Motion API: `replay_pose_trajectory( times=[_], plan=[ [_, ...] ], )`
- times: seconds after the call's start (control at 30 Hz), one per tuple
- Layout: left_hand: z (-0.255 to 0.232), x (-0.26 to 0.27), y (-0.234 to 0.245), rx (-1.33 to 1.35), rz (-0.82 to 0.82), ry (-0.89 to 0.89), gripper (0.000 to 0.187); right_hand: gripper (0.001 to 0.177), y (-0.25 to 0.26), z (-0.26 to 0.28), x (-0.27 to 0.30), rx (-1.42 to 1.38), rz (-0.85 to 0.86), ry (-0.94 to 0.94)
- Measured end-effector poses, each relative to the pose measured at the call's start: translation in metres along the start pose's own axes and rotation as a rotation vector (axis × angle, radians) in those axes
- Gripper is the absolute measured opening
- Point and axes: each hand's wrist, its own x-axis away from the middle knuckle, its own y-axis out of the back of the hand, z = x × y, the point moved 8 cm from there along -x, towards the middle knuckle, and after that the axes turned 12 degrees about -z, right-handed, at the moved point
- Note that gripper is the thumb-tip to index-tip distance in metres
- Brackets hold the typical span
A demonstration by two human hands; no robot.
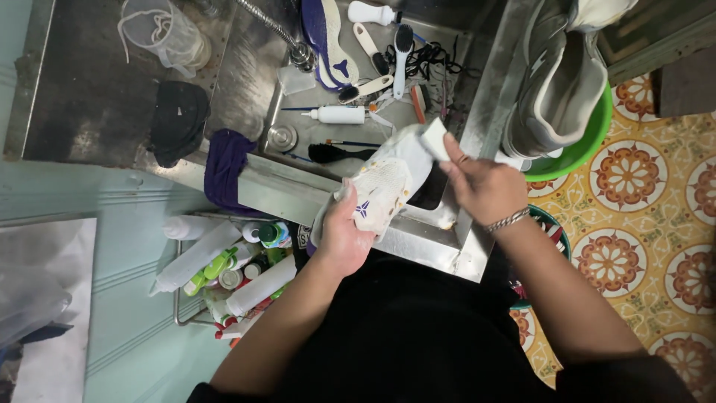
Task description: Clean white athletic shoes using a brush, soap, and water in a utility sink.
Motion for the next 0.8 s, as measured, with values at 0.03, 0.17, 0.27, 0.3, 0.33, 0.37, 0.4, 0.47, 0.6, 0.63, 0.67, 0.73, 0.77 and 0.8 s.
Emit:
replay_pose_trajectory(
  times=[0.03, 0.17, 0.27, 0.3, 0.33, 0.37, 0.4, 0.47, 0.6, 0.63, 0.67, 0.73, 0.77, 0.8],
  plan=[
    [0.0, 0.0, 0.0, 0.003, -0.002, -0.001, 0.066, 0.036, -0.001, 0.006, 0.004, 0.0, 0.003, 0.002],
    [0.002, 0.002, -0.003, 0.03, -0.008, 0.034, 0.064, 0.028, -0.017, -0.003, 0.022, -0.023, 0.059, -0.006],
    [0.001, 0.001, -0.003, 0.016, 0.015, 0.029, 0.063, 0.019, -0.022, -0.016, 0.015, -0.018, 0.07, -0.04],
    [0.002, 0.001, -0.001, 0.005, 0.013, 0.026, 0.061, 0.018, -0.02, -0.02, 0.01, -0.006, 0.058, -0.072],
    [0.002, 0.0, -0.002, 0.008, 0.017, 0.015, 0.061, 0.018, -0.014, -0.005, 0.008, -0.007, 0.054, -0.061],
    [0.003, 0.0, -0.002, 0.021, 0.015, 0.016, 0.061, 0.024, -0.009, 0.013, 0.006, -0.049, 0.053, -0.032],
    [0.003, -0.001, -0.002, 0.031, 0.013, 0.021, 0.06, 0.031, -0.004, 0.03, 0.006, -0.092, 0.05, -0.009],
    [0.003, 0.0, 0.001, 0.046, 0.022, 0.029, 0.059, 0.028, -0.016, 0.007, 0.011, -0.094, 0.061, -0.016],
    [0.004, 0.0, -0.001, 0.031, -0.019, 0.073, 0.058, 0.023, -0.017, -0.021, 0.007, -0.006, 0.065, -0.133],
    [0.009, 0.0, 0.005, 0.03, -0.011, 0.078, 0.058, 0.023, -0.013, -0.011, 0.009, 0.002, 0.061, -0.136],
    [0.009, -0.002, 0.012, 0.014, -0.02, 0.039, 0.056, 0.026, -0.011, 0.001, 0.011, -0.031, 0.065, -0.11],
    [0.008, -0.002, 0.016, -0.005, -0.02, 0.009, 0.055, 0.03, -0.011, 0.0, 0.017, -0.055, 0.061, -0.092],
    [0.005, 0.001, 0.015, -0.007, -0.033, 0.008, 0.055, 0.027, -0.015, -0.011, 0.022, -0.063, 0.063, -0.077],
    [0.003, 0.004, 0.014, -0.006, -0.049, 0.003, 0.055, 0.024, -0.018, -0.021, 0.026, -0.073, 0.068, -0.057]
  ],
)
